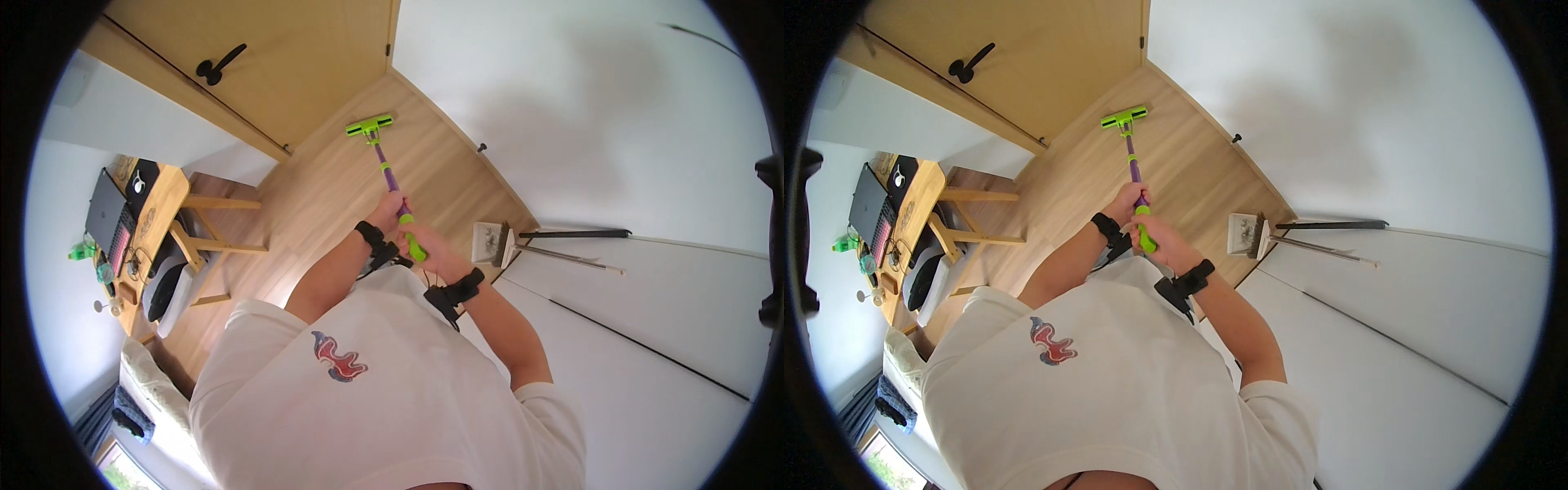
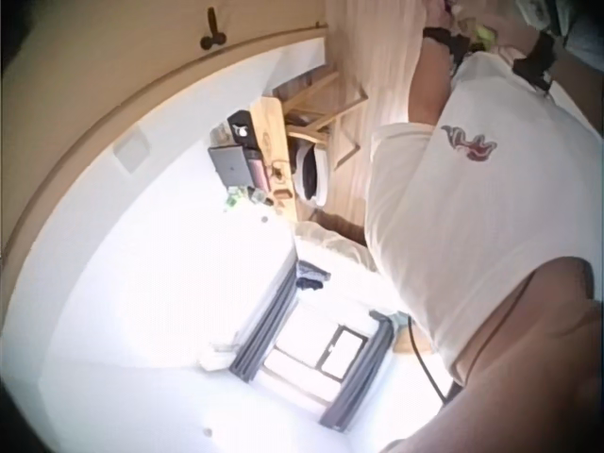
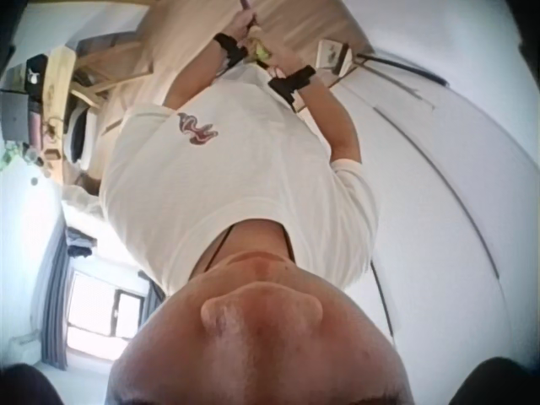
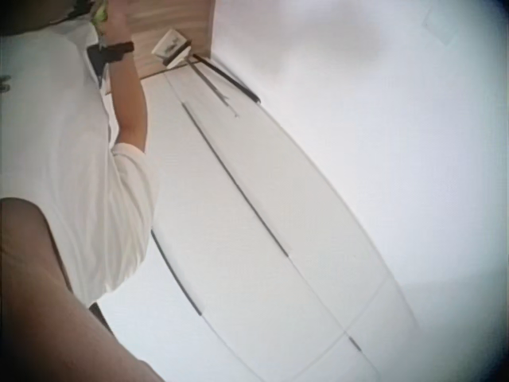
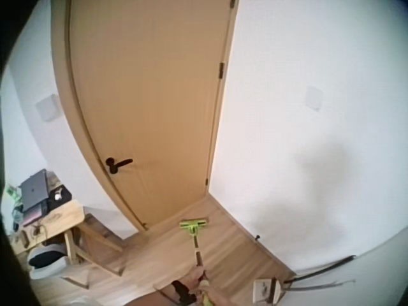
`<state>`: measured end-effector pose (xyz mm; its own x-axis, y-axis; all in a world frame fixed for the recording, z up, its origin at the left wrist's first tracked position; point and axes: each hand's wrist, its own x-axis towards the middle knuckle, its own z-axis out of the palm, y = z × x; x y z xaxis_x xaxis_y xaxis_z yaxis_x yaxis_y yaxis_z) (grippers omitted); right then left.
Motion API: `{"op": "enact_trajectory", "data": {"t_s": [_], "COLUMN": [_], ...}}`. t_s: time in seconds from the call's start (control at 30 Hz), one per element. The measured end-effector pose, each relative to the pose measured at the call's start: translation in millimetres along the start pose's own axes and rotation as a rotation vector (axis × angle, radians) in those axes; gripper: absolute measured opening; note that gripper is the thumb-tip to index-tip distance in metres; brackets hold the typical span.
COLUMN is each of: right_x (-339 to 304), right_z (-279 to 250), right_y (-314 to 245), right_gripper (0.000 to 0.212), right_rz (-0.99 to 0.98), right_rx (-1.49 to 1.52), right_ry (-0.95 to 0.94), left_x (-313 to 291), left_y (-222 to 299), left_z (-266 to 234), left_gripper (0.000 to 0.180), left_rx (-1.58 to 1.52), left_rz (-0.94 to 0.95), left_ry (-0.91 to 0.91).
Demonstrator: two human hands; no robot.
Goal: The person sweeps a bedroom floor with a broom, gathering debris into a dustpan. They then switch to a mop and wipe the floor near the door and desk area.
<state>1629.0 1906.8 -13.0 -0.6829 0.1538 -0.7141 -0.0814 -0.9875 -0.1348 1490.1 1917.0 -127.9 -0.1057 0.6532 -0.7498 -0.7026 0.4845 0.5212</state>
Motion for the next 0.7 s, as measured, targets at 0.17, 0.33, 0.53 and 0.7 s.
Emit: {"op": "enact_trajectory", "data": {"t_s": [0.17, 0.33, 0.53, 0.7], "right_x": [-35, -40, -21, -21], "right_z": [66, 108, 91, 94], "right_y": [-19, -9, 18, 67], "right_gripper": [0.013, 0.021, 0.035, 0.060], "right_rz": [-0.105, -0.237, -0.389, -0.553], "right_rx": [-0.550, -1.266, -1.871, -2.069], "right_ry": [0.143, 0.217, 0.477, 0.573], "left_x": [-10, -27, -79, -72], "left_y": [16, 28, 70, 54], "left_z": [-9, -30, -32, -55], "left_gripper": [0.009, 0.011, 0.017, 0.012], "left_rx": [-0.518, -0.866, 0.159, 0.211], "left_rz": [-0.107, -0.339, -0.152, -0.192], "left_ry": [-0.254, -0.555, -0.283, -0.196]}}
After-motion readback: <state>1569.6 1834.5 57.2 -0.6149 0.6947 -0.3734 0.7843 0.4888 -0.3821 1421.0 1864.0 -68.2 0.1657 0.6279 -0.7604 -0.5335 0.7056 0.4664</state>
